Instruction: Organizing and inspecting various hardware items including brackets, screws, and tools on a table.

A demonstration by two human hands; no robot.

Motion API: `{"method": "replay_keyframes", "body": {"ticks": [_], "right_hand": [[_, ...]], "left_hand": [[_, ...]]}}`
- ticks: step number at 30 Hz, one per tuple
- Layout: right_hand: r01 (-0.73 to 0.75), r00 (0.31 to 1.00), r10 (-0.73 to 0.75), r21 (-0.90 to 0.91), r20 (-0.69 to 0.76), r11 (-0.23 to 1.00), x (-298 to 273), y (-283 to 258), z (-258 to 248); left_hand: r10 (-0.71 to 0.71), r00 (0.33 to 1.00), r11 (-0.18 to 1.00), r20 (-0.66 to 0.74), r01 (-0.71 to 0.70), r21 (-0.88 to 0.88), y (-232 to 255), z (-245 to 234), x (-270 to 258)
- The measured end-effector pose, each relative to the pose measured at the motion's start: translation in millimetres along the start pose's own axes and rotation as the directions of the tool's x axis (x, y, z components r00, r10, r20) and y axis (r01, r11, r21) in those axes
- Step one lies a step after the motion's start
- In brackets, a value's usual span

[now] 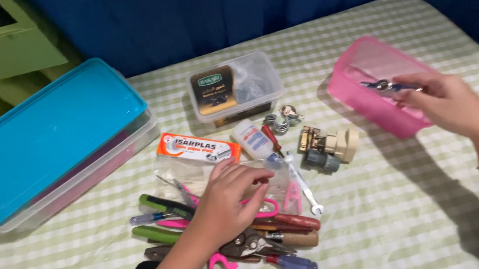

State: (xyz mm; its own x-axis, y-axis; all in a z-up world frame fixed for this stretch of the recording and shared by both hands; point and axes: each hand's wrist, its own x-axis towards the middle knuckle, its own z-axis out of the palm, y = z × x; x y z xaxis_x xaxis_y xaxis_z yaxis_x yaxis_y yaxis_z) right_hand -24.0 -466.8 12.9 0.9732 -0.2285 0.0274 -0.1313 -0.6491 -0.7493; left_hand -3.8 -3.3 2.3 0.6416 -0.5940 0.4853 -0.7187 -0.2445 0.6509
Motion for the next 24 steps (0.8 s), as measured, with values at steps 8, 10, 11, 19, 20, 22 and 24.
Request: {"method": "replay_keyframes", "body": {"ticks": [8, 10, 11, 19, 20, 22, 24], "right_hand": [[-0.207, 0.971, 0.208, -0.025, 0.119, 0.978, -35.2, -79.7, 22.6], [-0.246, 0.959, 0.253, -0.066, 0.129, 0.967, -42.1, -82.8, 27.0], [-0.196, 0.968, 0.206, -0.078, 0.146, 0.977, -44.2, -79.4, 28.5], [-0.138, 0.961, 0.199, -0.288, 0.194, 0.948, -41.5, -71.6, 37.6], [-0.073, 0.972, 0.115, -0.202, 0.204, 0.977, -41.4, -63.6, 38.1], [-0.011, 0.977, 0.035, -0.114, 0.21, 0.993, -42.8, -61.0, 37.5], [-0.076, 0.967, 0.112, -0.162, 0.229, 0.984, -44.0, -72.8, 35.7]], "left_hand": [[-0.029, 0.999, 1.0, 0.036, 0.029, -0.004, 2.6, 0.0, 3.4], [-0.026, 0.999, 1.0, 0.032, 0.026, -0.003, 2.4, 0.3, 4.3], [-0.023, 0.999, 1.0, 0.037, 0.023, 0.005, 2.3, 0.1, 5.0], [-0.056, 0.997, 0.998, 0.059, 0.057, -0.016, -1.2, 1.1, 7.1], [-0.033, 0.998, 0.999, 0.059, 0.033, 0.006, -1.0, 1.1, 7.0], [-0.014, 0.998, 1.0, 0.062, 0.013, 0.024, -0.6, 2.2, 5.9], [-0.038, 0.997, 0.999, 0.072, 0.037, 0.026, -1.0, 2.8, 5.5]]}}
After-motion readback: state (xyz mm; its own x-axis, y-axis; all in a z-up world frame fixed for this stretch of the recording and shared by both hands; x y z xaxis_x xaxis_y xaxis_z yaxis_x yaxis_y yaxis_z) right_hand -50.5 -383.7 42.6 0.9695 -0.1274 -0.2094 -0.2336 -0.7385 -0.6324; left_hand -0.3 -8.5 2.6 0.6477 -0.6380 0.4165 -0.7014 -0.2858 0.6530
